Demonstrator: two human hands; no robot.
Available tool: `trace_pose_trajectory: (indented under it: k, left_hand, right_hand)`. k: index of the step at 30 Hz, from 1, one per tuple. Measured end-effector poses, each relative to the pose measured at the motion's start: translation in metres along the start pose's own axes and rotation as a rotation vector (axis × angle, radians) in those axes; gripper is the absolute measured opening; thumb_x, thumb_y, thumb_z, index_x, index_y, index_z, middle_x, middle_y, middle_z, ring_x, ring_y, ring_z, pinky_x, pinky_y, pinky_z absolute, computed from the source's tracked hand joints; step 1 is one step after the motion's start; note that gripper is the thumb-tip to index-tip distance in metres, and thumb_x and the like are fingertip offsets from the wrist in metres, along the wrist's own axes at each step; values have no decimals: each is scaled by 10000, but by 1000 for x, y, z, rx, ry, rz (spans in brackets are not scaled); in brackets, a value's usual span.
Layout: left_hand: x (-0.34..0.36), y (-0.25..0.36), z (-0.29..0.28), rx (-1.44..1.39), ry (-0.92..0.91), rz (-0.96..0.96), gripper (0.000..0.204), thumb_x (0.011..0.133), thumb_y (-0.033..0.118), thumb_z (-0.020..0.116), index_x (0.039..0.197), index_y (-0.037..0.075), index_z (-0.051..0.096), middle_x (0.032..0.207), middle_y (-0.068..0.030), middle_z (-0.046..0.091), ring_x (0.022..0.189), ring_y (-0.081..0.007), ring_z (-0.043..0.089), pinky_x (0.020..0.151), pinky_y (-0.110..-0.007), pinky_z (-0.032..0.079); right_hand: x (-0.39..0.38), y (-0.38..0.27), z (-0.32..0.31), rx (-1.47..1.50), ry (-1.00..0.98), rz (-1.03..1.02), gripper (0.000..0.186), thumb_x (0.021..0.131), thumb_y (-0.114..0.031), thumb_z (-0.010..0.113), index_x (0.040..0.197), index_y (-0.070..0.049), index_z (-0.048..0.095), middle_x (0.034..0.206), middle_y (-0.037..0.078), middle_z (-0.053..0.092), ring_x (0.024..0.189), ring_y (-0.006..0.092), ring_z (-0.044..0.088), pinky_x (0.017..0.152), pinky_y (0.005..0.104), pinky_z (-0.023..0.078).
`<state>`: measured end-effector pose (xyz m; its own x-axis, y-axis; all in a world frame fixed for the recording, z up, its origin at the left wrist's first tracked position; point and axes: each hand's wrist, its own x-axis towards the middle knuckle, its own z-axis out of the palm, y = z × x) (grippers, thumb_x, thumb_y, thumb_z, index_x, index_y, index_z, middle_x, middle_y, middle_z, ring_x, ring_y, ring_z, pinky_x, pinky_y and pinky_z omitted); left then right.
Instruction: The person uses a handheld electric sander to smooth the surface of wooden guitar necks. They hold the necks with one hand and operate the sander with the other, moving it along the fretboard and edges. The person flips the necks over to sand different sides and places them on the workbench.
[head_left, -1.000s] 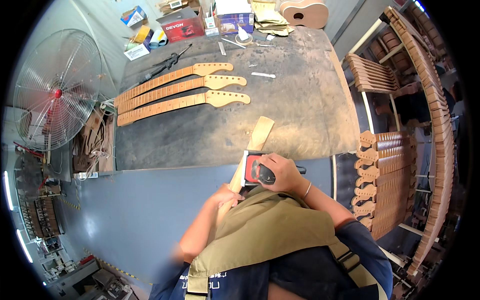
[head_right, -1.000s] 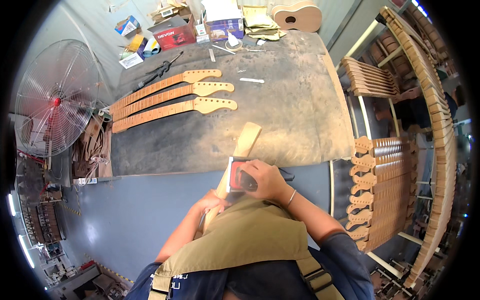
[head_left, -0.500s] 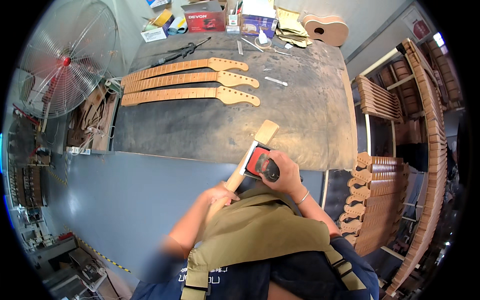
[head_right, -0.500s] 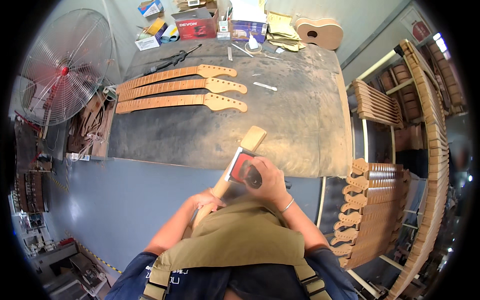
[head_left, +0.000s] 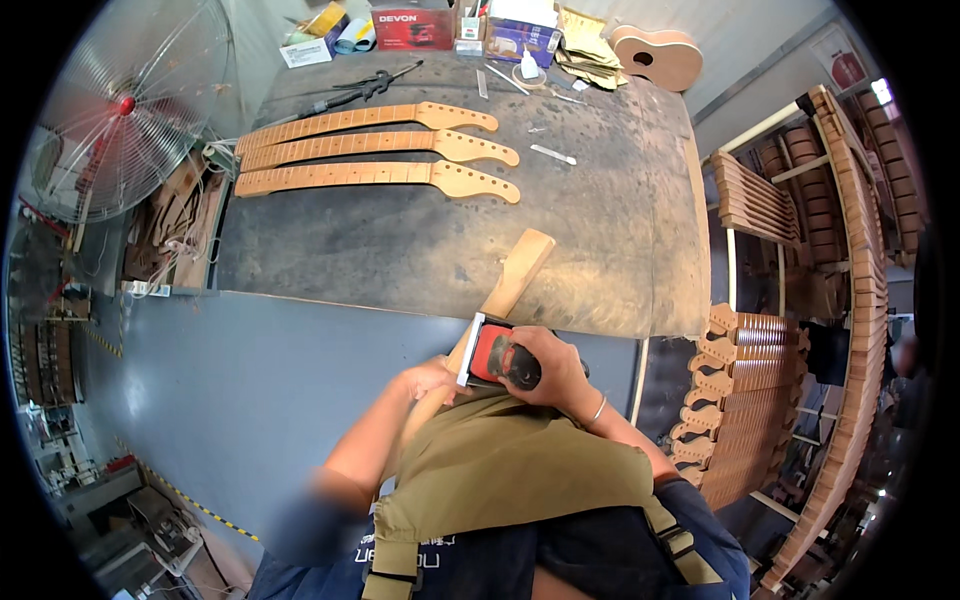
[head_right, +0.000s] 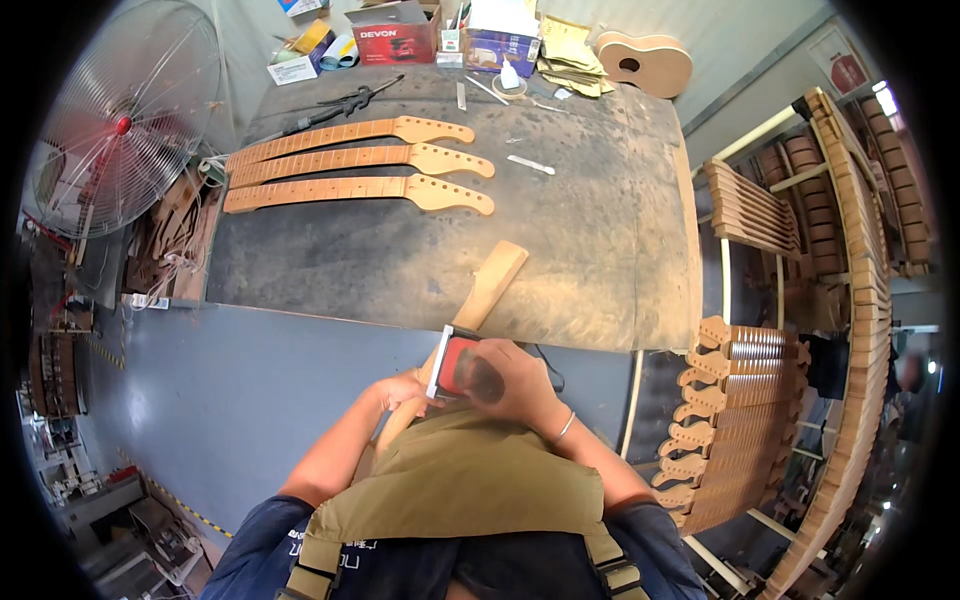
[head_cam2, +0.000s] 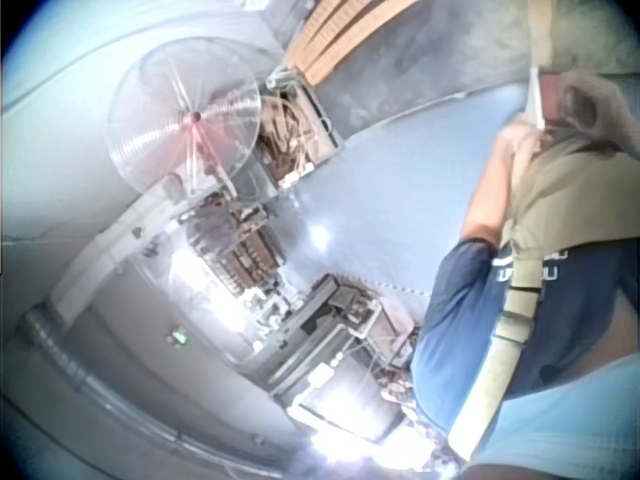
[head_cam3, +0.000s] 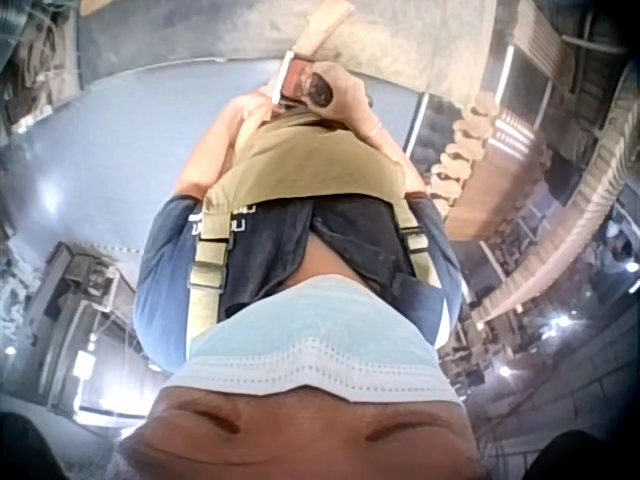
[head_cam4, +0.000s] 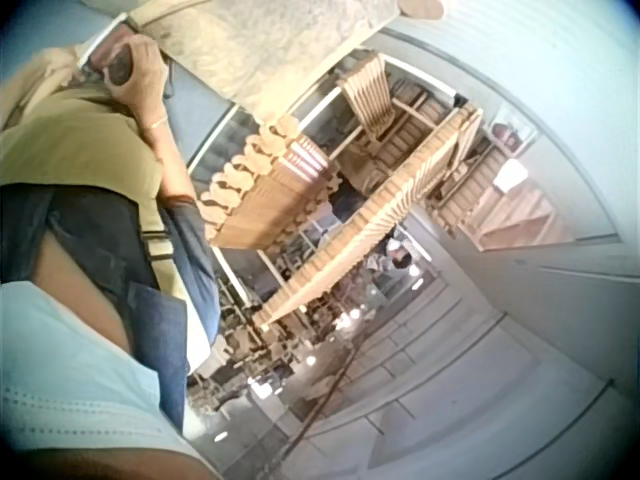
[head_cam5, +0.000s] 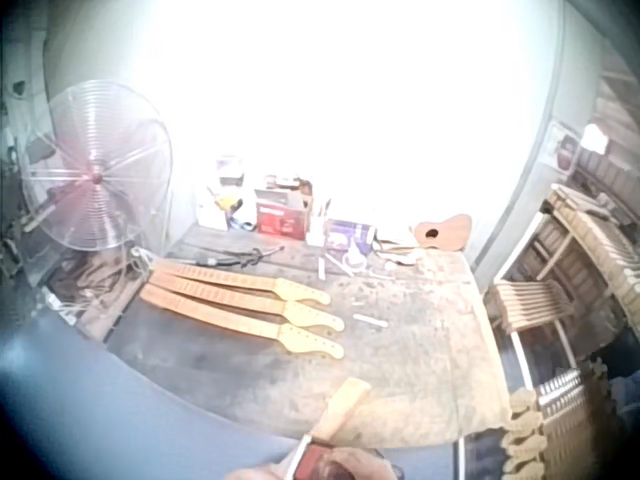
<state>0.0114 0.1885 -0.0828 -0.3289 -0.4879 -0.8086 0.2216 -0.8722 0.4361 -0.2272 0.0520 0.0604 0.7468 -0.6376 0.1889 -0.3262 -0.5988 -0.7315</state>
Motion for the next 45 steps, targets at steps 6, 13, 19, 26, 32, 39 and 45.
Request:
trace_pose_trajectory:
  k: [6,13,19,26,32,39,45]
  left_hand:
    - [-5,9,5,38,9,-17,349,760,47,956,974,-2,686,774,-95,689,597,-193,663,564,-360,588]
    - [-31,33,25,151,127,34,315,766,18,918,1017,-54,743,874,-129,768,595,-190,676,560,-359,594]
    - [-20,18,46,141,368,123,183,780,-29,854,926,-82,758,759,-128,729,558,-169,663,499,-371,581]
    - [-34,19,57,248,577,126,187,791,-15,874,868,-101,727,705,-111,706,533,-162,667,469,-348,572]
    - [-72,57,72,395,667,329,239,841,96,916,938,-61,765,748,-72,730,614,-116,667,574,-310,581]
    - [-150,175,137,312,805,741,336,940,242,879,1147,-10,796,830,-1,675,744,-87,599,679,-277,489]
    - [-158,285,162,-39,233,1315,592,1095,631,595,1150,44,549,918,-47,510,824,-162,496,736,-325,448]
  right_hand:
    - [14,15,0,-61,189,90,667,722,-205,958,1317,-113,672,1204,138,740,1030,368,752,845,425,631]
    - [-7,3,12,35,39,36,606,730,-185,945,1271,-104,685,1197,138,740,1034,372,745,866,424,623]
    - [15,19,2,-12,60,12,628,753,-221,932,1312,-124,664,1165,134,722,1003,369,743,832,453,624]
    - [38,42,-25,-90,-12,-72,664,747,-262,933,1341,-141,661,1153,121,709,1000,370,736,847,454,622]
    - [43,67,-108,-65,326,78,630,738,-164,930,1311,-122,673,1150,134,733,1025,362,743,886,436,613]
    - [-63,80,-189,18,558,311,649,741,-135,948,1318,-61,662,1118,146,760,1038,315,766,925,408,599]
    - [-110,83,-201,-50,703,312,683,744,-134,954,1339,-28,636,1112,157,745,1014,298,755,919,398,593]
